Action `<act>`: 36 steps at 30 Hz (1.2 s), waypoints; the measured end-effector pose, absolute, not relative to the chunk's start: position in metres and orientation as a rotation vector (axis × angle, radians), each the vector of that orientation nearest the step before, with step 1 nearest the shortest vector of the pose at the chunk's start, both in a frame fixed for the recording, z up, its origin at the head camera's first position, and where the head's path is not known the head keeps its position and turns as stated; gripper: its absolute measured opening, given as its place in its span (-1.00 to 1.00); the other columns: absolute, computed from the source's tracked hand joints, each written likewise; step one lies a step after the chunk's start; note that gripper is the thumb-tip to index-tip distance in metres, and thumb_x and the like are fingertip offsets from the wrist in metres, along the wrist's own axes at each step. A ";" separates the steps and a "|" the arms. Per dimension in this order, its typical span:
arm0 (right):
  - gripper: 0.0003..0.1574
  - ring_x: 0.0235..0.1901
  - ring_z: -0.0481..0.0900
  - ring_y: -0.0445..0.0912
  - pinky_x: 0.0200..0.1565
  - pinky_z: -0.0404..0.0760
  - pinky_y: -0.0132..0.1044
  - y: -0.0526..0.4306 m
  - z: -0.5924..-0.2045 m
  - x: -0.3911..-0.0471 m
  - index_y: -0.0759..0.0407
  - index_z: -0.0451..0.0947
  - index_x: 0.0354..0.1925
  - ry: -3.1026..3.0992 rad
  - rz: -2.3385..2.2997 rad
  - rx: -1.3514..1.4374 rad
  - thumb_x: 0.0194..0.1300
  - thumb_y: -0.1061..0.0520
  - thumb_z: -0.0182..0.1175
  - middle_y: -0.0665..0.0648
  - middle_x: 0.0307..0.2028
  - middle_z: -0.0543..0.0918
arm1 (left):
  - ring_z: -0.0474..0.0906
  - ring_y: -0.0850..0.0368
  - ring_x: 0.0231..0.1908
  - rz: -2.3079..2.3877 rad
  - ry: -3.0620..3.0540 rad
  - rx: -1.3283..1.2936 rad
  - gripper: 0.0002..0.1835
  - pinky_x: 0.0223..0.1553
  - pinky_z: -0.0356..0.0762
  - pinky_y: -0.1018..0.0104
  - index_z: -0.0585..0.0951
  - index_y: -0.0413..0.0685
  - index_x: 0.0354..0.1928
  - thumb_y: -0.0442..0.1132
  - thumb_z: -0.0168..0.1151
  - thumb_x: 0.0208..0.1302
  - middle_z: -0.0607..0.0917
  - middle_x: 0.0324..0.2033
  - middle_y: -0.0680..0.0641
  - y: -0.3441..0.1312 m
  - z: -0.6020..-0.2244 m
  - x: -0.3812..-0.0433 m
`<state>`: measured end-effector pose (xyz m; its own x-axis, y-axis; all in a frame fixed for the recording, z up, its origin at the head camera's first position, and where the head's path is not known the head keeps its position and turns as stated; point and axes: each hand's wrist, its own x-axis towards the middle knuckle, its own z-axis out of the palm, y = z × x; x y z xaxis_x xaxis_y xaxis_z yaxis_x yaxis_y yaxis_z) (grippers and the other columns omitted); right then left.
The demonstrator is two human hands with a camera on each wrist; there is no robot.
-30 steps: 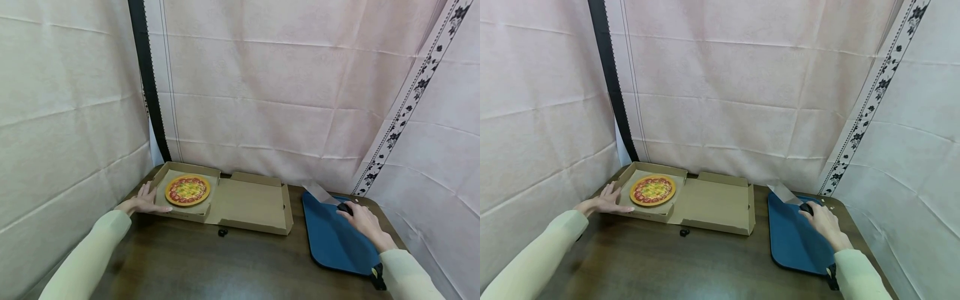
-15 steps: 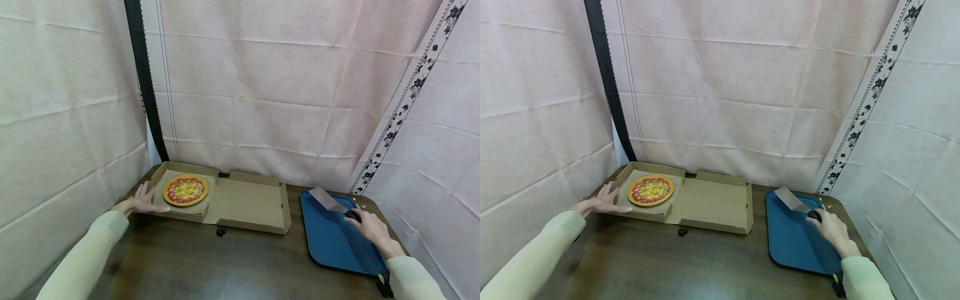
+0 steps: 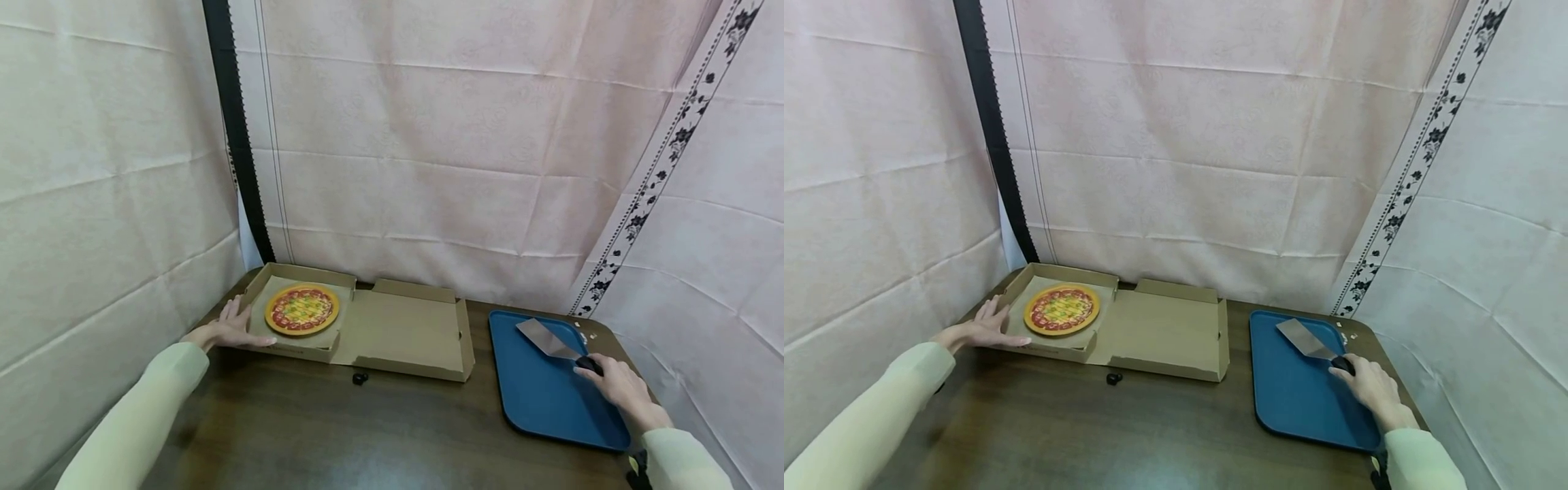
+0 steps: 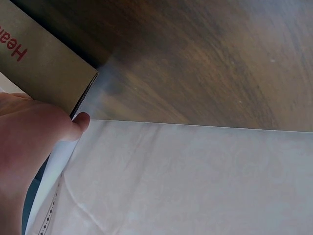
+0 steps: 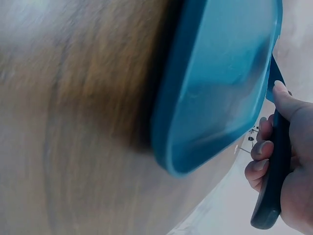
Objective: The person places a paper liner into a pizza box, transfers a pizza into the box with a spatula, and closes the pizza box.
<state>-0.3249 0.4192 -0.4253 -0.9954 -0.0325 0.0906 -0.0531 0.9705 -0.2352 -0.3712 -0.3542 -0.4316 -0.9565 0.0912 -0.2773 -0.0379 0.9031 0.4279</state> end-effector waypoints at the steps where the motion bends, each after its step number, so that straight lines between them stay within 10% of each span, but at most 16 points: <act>1: -0.19 -0.33 0.62 0.14 -0.49 0.48 -0.09 0.421 -0.426 -0.325 0.36 0.44 0.16 -3.036 0.365 0.065 0.32 -0.30 0.12 0.51 -0.09 0.60 | -0.68 -0.49 0.38 0.638 2.776 0.042 0.53 0.26 -0.50 -0.52 -0.29 -0.48 0.44 0.58 0.21 -0.15 -0.58 0.37 -0.52 -0.355 -0.433 -0.372; 36: -0.13 -0.45 0.52 0.04 -0.47 0.47 -0.09 0.432 -0.438 -0.320 0.48 0.36 -0.02 -3.076 0.308 -0.011 0.31 -0.35 0.08 0.41 -0.34 0.59 | -0.61 -0.49 0.40 0.584 2.797 0.050 0.44 0.31 -0.38 -0.49 -0.22 -0.48 0.45 0.53 0.19 -0.06 -0.52 0.39 -0.52 -0.348 -0.419 -0.361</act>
